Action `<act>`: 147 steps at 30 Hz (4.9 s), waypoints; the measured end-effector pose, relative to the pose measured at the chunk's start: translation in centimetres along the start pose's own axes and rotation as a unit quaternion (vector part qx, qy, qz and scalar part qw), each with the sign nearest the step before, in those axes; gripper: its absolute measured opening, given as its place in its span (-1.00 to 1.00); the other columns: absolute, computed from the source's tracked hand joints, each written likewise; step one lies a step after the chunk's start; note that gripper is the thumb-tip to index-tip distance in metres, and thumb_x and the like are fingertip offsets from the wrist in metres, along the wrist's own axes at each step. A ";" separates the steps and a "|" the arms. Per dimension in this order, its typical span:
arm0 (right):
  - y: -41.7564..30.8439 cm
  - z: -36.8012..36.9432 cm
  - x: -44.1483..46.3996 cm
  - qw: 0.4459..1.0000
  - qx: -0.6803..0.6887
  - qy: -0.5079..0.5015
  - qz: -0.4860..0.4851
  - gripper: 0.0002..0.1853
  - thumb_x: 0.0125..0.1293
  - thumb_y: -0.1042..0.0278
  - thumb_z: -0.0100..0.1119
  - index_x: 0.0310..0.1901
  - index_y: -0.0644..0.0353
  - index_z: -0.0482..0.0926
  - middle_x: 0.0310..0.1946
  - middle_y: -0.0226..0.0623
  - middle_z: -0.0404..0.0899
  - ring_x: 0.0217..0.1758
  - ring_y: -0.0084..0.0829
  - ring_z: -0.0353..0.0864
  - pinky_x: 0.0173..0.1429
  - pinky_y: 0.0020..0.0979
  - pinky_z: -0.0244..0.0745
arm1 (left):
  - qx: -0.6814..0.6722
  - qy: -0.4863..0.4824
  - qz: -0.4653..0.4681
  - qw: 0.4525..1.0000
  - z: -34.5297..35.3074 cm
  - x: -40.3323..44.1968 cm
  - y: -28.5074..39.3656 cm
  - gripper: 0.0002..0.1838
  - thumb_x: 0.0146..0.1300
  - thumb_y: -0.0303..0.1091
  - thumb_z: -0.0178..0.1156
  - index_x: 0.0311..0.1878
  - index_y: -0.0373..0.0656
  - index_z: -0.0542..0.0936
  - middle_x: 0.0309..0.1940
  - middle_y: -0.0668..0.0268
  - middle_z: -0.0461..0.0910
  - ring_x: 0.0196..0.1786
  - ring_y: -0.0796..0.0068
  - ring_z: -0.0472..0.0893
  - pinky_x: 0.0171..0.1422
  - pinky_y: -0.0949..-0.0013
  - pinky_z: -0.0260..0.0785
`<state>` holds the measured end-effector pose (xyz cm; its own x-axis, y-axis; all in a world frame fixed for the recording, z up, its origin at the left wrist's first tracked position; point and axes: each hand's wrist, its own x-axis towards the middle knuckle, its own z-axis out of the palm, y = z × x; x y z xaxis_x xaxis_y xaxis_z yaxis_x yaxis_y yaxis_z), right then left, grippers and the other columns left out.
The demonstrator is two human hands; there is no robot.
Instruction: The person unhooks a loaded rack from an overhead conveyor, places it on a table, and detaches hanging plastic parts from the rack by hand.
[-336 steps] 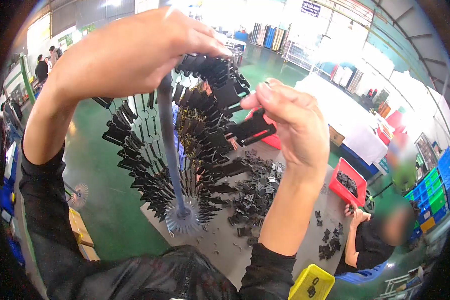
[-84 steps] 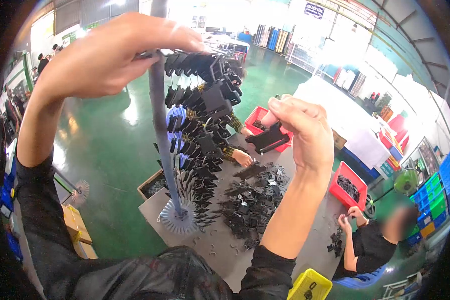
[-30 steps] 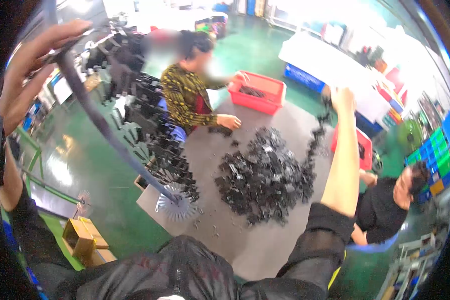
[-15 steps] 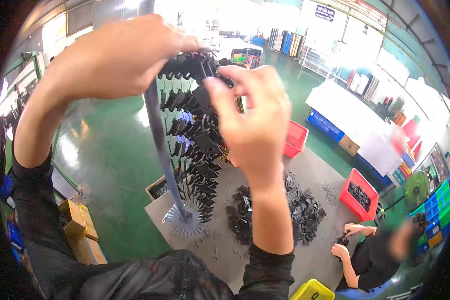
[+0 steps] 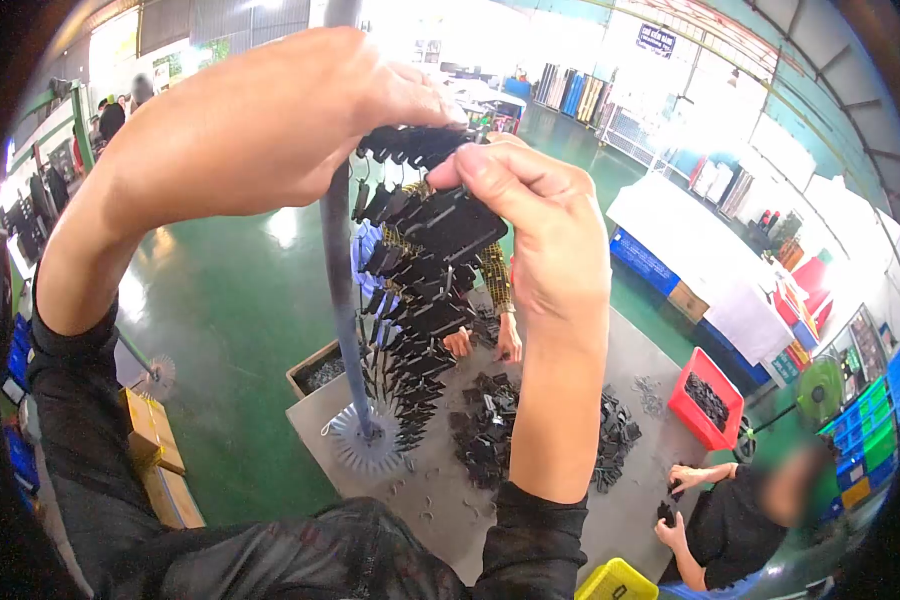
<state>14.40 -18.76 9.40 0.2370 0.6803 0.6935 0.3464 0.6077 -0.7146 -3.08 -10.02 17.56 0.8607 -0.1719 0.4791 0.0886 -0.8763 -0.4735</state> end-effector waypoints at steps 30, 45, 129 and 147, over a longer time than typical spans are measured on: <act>0.6 -2.0 0.6 1.000 0.006 0.012 0.013 -0.79 0.19 0.30 0.21 -0.40 0.31 0.66 -0.42 -0.42 0.53 -0.27 -0.55 0.41 0.00 -0.52 0.18 | 0.054 -0.079 -0.018 0.995 -0.1 1.7 1.1 -0.63 0.05 -0.58 0.04 -0.01 -0.25 0.53 -0.13 0.05 0.57 -0.02 0.06 0.50 0.13 0.21 0.31; -1.2 -15.6 -7.5 0.980 -0.114 0.124 0.106 -0.73 0.17 0.24 0.20 -0.23 0.29 0.62 -0.33 -0.40 0.60 -0.32 -0.67 0.39 -0.15 -0.59 0.19 | -0.059 -0.024 0.017 0.998 1.7 -0.8 -7.2 -0.54 0.04 -0.53 0.04 0.10 -0.23 0.47 -0.21 0.04 0.58 -0.15 0.14 0.55 -0.06 0.25 0.41; 0.8 -2.0 1.4 0.997 0.062 -0.046 0.028 -0.78 0.17 0.32 0.23 -0.41 0.35 0.65 -0.45 -0.43 0.52 -0.30 -0.57 0.44 -0.04 -0.52 0.23 | -0.074 -0.218 0.025 0.973 -4.3 2.7 0.7 -0.86 -0.04 -0.55 0.12 -0.38 -0.42 0.48 -0.60 0.05 0.54 -0.53 0.15 0.56 -0.45 0.32 0.43; 2.6 -7.9 -1.7 0.997 0.032 0.011 0.072 -0.78 0.20 0.30 0.19 -0.36 0.34 0.62 -0.38 -0.39 0.54 -0.22 -0.57 0.42 0.02 -0.50 0.24 | -0.107 -0.202 -0.113 0.967 -2.0 1.4 -2.1 -0.56 0.14 -0.58 -0.06 0.14 -0.27 0.43 -0.10 0.03 0.58 -0.06 0.18 0.59 0.05 0.27 0.44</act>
<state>22.08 -21.63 7.10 0.3005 0.7533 0.5850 0.2485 0.5303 -0.8106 -3.10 -9.30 20.71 0.9611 0.1866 0.2037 0.2284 -0.9516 -0.2056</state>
